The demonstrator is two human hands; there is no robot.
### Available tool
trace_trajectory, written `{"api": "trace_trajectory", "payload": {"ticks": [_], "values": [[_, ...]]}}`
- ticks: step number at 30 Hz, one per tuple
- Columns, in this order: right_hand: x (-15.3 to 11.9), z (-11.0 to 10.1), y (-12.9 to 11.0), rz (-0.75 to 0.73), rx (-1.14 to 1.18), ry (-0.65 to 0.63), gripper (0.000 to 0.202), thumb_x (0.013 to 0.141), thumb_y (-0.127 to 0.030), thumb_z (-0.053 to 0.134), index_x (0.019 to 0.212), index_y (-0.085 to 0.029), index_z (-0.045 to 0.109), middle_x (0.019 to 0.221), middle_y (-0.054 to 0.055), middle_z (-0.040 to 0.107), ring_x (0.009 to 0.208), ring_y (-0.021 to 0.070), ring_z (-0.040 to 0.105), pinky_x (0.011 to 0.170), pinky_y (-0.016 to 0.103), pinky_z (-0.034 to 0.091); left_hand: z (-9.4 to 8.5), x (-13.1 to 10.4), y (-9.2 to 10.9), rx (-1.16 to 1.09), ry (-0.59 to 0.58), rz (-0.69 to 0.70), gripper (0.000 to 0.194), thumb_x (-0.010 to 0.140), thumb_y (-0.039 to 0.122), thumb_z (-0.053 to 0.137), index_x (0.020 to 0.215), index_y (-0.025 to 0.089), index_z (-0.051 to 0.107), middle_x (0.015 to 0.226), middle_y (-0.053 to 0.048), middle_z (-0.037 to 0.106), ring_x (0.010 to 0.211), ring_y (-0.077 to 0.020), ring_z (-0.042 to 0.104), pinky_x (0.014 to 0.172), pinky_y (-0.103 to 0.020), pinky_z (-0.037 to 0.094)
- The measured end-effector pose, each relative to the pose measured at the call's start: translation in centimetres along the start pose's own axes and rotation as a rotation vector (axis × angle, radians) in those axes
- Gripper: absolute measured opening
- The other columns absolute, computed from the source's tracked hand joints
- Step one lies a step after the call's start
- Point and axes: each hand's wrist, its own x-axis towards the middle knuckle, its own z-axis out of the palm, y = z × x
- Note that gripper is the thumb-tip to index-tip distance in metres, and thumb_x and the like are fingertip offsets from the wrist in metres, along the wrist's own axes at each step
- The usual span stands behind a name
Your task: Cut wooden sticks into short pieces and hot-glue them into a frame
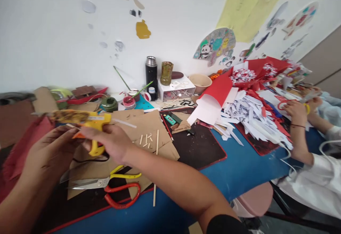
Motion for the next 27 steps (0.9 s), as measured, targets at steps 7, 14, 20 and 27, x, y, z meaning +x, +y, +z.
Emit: {"api": "trace_trajectory", "payload": {"ticks": [7, 14, 20, 27], "values": [[0.3, -1.5, 1.7, -0.026, -0.041, 0.061, 0.057, 0.074, -0.071, 0.085, 0.087, -0.018, 0.069, 0.061, -0.004, 0.057, 0.057, 0.0114, 0.046, 0.056, 0.026, 0.032, 3.1, -0.9, 1.7, -0.09, 0.083, -0.022, 0.031, 0.067, 0.033, 0.098, 0.084, 0.018, 0.077, 0.083, -0.001, 0.078, 0.069, -0.0123, 0.069, 0.065, -0.021, 0.057], [-0.4, -2.3, 1.6, -0.037, -0.02, 0.097, 0.067, 0.075, -0.081, 0.079, 0.089, -0.016, 0.07, 0.06, -0.002, 0.059, 0.054, 0.0119, 0.047, 0.055, 0.027, 0.034, 2.7, -0.4, 1.3, -0.08, 0.118, -0.021, 0.039, 0.06, 0.04, 0.1, 0.083, 0.019, 0.076, 0.082, -0.001, 0.079, 0.066, -0.0121, 0.067, 0.064, -0.022, 0.055], [-0.7, -2.6, 1.9, 0.012, -0.167, 0.191, 0.067, 0.072, -0.082, 0.081, 0.085, -0.017, 0.071, 0.057, -0.002, 0.057, 0.052, 0.0126, 0.045, 0.052, 0.027, 0.033, 2.5, -0.4, 1.3, -0.102, 0.142, -0.034, 0.041, 0.06, 0.04, 0.101, 0.085, 0.018, 0.076, 0.082, -0.001, 0.077, 0.065, -0.0127, 0.068, 0.062, -0.022, 0.055], [-0.8, -2.7, 2.6, 0.049, -0.204, 0.169, 0.068, 0.071, -0.084, 0.081, 0.087, -0.017, 0.074, 0.057, -0.001, 0.058, 0.051, 0.0131, 0.048, 0.051, 0.027, 0.034, 2.3, -0.5, 1.4, -0.129, 0.137, -0.028, 0.041, 0.061, 0.04, 0.101, 0.086, 0.019, 0.077, 0.08, 0.0, 0.074, 0.066, -0.0134, 0.069, 0.062, -0.023, 0.056]]}}
